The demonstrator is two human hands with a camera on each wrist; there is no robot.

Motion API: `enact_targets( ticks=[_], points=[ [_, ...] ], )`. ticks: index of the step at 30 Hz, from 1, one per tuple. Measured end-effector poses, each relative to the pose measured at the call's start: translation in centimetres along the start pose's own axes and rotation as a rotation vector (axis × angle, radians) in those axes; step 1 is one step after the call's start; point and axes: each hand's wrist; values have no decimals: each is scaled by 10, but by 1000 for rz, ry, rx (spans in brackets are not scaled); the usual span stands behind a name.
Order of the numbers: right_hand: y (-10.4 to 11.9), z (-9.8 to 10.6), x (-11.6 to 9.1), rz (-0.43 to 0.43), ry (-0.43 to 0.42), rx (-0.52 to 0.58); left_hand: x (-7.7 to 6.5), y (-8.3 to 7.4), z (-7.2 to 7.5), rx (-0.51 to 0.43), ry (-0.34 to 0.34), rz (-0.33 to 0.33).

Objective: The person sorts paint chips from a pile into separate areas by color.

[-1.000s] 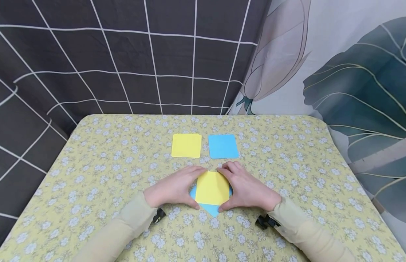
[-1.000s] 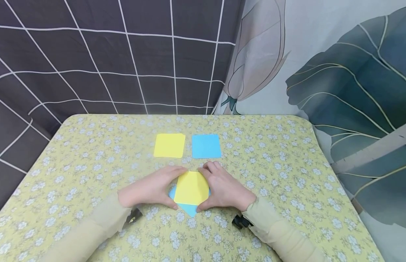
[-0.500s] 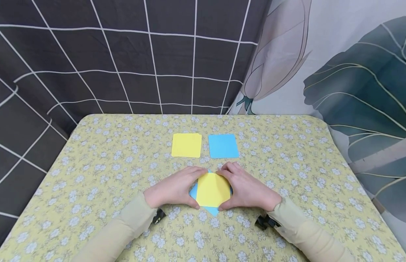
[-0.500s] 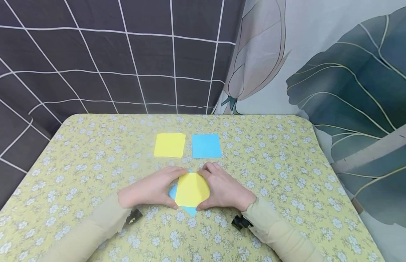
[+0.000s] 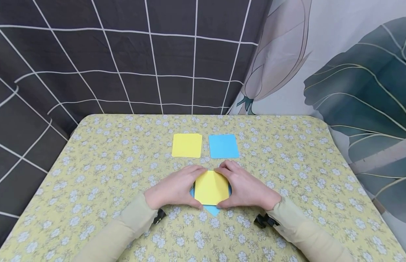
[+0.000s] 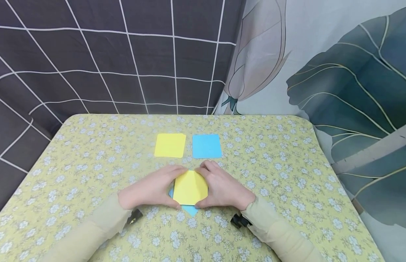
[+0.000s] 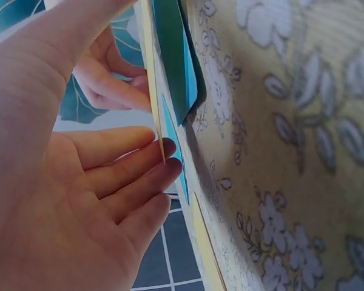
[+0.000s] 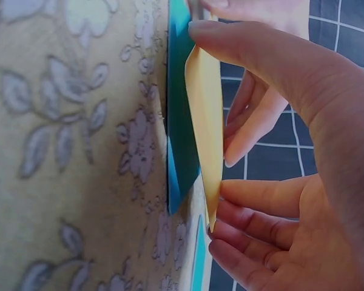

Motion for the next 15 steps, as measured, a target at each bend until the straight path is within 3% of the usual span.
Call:
enact_targets(
  ticks=[15],
  points=[
    [-3, 6, 7, -43, -43, 38, -5, 7, 11, -23, -86, 37]
  ],
)
Point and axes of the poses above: each hand's wrist, its own x-axis towards the middle knuckle, its own z-axis out of the back of the hand, y = z × x, and after that the axes turned 14 degrees about y, right-handed
